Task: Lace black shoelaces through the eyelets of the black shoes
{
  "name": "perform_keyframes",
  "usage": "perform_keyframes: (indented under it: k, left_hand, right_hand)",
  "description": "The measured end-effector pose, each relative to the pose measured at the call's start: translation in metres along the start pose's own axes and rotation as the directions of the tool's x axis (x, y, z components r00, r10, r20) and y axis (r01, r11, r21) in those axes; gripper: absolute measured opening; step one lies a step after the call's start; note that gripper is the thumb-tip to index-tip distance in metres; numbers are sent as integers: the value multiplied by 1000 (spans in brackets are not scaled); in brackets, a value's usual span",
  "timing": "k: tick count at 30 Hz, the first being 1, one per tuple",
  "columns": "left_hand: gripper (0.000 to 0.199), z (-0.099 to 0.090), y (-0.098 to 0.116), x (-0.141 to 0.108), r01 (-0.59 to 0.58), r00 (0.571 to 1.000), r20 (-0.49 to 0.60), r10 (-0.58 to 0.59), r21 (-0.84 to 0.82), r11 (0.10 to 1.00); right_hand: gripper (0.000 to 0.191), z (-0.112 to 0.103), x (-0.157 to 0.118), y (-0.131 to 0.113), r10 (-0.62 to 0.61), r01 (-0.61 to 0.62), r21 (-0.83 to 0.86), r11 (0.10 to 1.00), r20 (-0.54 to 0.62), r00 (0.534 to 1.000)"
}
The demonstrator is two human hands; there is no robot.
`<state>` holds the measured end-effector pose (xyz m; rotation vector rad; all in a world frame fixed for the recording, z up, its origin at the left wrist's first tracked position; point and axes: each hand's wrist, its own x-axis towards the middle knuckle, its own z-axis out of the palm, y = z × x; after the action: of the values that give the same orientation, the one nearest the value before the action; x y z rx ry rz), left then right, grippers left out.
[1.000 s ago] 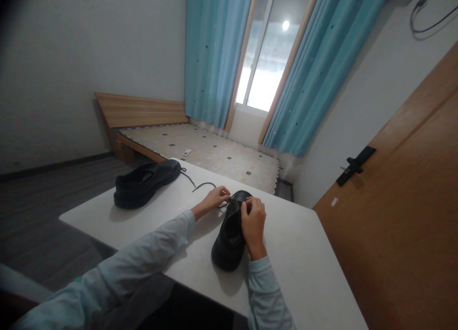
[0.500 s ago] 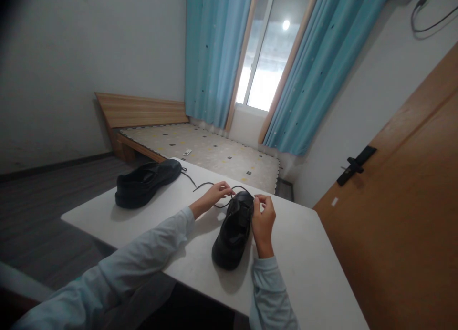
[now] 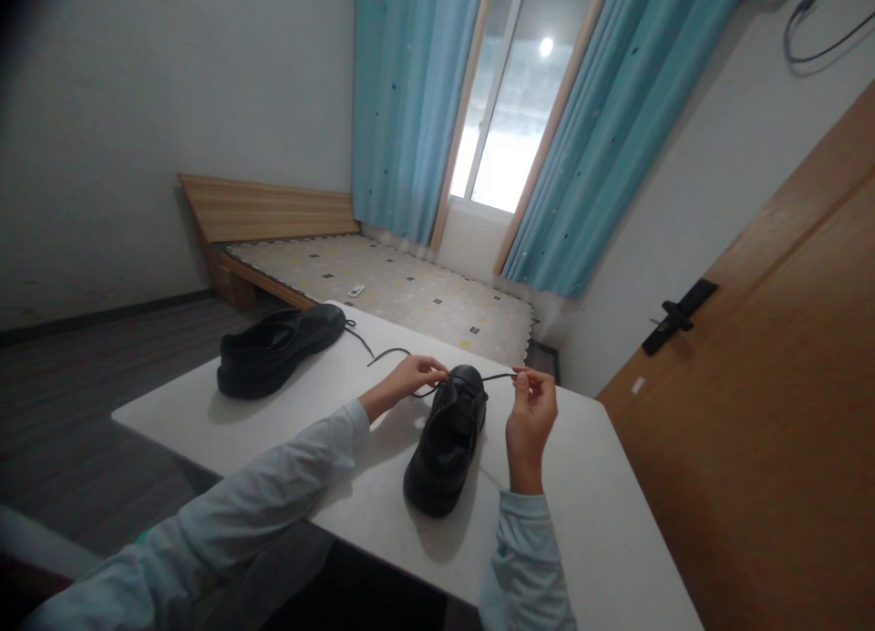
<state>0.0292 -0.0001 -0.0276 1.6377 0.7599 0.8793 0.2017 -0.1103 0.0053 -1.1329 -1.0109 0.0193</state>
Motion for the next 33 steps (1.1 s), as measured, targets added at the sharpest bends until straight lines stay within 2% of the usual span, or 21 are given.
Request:
perform_keyframes:
  k: [5, 11, 15, 17, 20, 24, 29, 33]
  left_hand:
    - [27, 0, 8, -4, -85, 995, -56, 80, -95, 992]
    - [26, 3, 18, -12, -103, 993, 29, 113, -249, 963]
    - [29, 6, 15, -10, -146, 987, 32, 160, -267, 952]
    - [33, 6, 13, -8, -181, 982, 17, 188, -205, 962]
    - [34, 4, 9, -6, -230, 973, 30, 229, 18, 973]
    - [23, 3, 8, -8, -291, 955, 43, 292, 296, 909]
    - [18, 6, 9, -10, -305, 945, 4, 327, 375, 875]
    - [16, 8, 8, -11, -360, 926, 36, 376, 383, 851]
  right_hand:
    - [20, 1, -2, -1, 17, -16, 65, 998, -13, 1000]
    - [19, -3, 4, 0, 93, -77, 260, 962, -49, 994]
    - [22, -9, 10, -4, 118, -82, 337, 938, -87, 989]
    - [23, -12, 12, -7, 125, -81, 365, 927, -98, 987]
    - [23, -15, 14, -10, 138, -86, 413, 906, -96, 986]
    - [23, -18, 16, -15, 135, -69, 454, 888, -115, 984]
    - [24, -25, 22, -16, 131, -41, 479, 877, -156, 979]
    - [28, -36, 28, -11, 139, -18, 501, 865, -205, 969]
